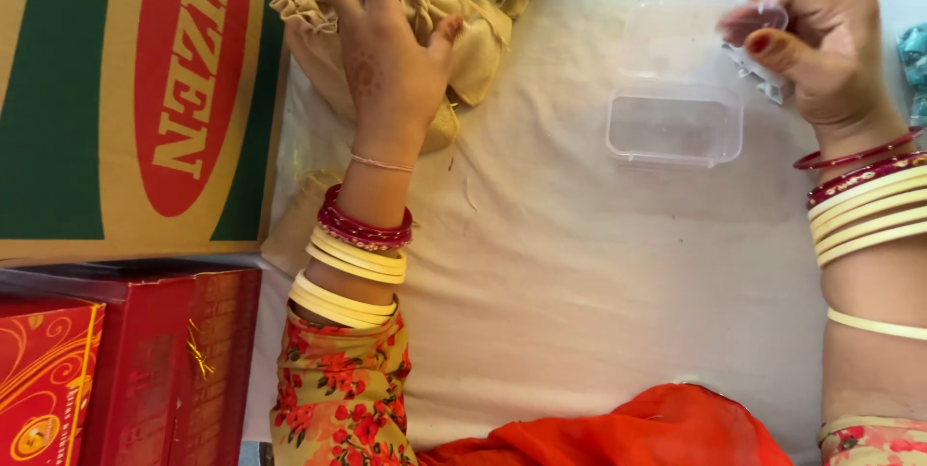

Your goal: Packing beaded jewelry and necklaces into plastic boxes and cloth pouches.

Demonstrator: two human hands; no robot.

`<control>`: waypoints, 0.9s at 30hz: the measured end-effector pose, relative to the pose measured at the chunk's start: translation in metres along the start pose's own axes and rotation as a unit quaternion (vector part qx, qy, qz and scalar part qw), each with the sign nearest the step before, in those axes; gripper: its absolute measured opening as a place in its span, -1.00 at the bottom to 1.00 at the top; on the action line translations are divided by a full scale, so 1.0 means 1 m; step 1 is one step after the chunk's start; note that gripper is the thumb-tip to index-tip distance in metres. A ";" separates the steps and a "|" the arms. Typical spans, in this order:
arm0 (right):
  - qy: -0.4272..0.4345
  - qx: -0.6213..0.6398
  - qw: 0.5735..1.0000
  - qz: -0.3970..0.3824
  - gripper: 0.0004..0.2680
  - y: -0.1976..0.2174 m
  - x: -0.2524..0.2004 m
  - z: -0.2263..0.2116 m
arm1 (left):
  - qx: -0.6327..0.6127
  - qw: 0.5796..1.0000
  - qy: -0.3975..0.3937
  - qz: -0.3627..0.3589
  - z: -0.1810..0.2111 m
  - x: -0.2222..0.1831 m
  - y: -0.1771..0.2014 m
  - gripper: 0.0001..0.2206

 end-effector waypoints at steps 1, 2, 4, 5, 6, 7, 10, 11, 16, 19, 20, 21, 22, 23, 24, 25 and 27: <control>-0.001 -0.040 0.999 -0.006 -0.74 0.002 -0.003 0.010 | -0.003 1.000 -0.002 -0.002 -0.003 -0.001 -0.003 -0.47; -0.002 -0.042 0.999 -0.003 -0.74 0.001 -0.002 0.012 | -0.006 1.000 -0.004 -0.003 0.005 0.001 0.000 -0.47; 0.042 -0.119 0.992 -0.017 -0.78 -0.004 -0.004 0.010 | -0.039 0.999 -0.015 -0.021 0.022 0.006 0.001 -0.54; 0.039 -0.123 0.992 -0.013 -0.78 -0.004 -0.005 0.011 | -0.044 0.999 -0.017 -0.023 0.026 0.005 0.001 -0.54; 0.033 -0.125 0.992 -0.017 -0.81 -0.005 -0.006 0.013 | -0.070 0.996 -0.003 -0.055 0.027 0.004 -0.004 -0.53; 0.026 -0.126 0.991 -0.021 -0.83 -0.007 -0.007 0.016 | -0.095 0.992 0.012 -0.088 0.029 0.003 -0.010 -0.52; 0.102 -0.058 0.993 0.005 -0.68 -0.015 0.002 -0.038 | -0.181 0.968 0.058 -0.164 0.033 -0.002 -0.027 -0.47; 0.102 -0.057 0.993 0.010 -0.68 -0.015 -0.001 -0.040 | -0.181 0.968 0.055 -0.167 0.043 -0.002 -0.026 -0.47; 0.161 -0.343 0.883 0.277 -0.58 0.009 -0.038 -0.059 | -0.350 0.924 0.021 -0.151 0.102 0.005 0.001 -0.55; 0.216 -0.314 0.897 0.222 -0.68 -0.011 -0.034 -0.082 | -0.376 0.911 -0.032 -0.167 0.125 -0.011 -0.001 -0.59; 0.214 -0.317 0.896 0.226 -0.68 -0.014 -0.032 -0.100 | -0.378 0.909 -0.034 -0.170 0.135 -0.016 -0.006 -0.59; 0.222 -0.267 0.922 0.171 -0.61 -0.024 -0.026 -0.116 | -0.380 0.909 -0.010 -0.172 0.142 -0.020 -0.012 -0.61; 0.230 -0.215 0.942 0.116 -0.55 -0.034 -0.021 -0.133 | -0.382 0.908 0.014 -0.173 0.148 -0.024 -0.017 -0.63; 0.228 -0.218 0.941 0.119 -0.55 -0.035 -0.021 -0.143 | -0.384 0.906 0.011 -0.176 0.151 -0.026 -0.023 -0.63; 0.217 -0.234 0.939 0.127 -0.57 -0.037 -0.021 -0.152 | -0.381 0.908 0.010 -0.173 0.154 -0.029 -0.027 -0.65; 0.206 -0.250 0.936 0.135 -0.58 -0.040 -0.021 -0.161 | -0.378 0.910 0.009 -0.169 0.156 -0.032 -0.031 -0.67; 0.190 -0.280 0.935 0.107 -0.67 -0.038 -0.020 -0.164 | -0.410 0.895 0.005 -0.175 0.147 -0.036 -0.041 -0.68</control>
Point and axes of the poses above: each hand's wrist, its own x-axis towards the middle knuckle, its own y-axis out of the back of the hand, z = x × y, the point moved 8 cm from there along x, towards the middle knuckle, and after that the axes turned 9 degrees about -x, right-handed, at the moved point
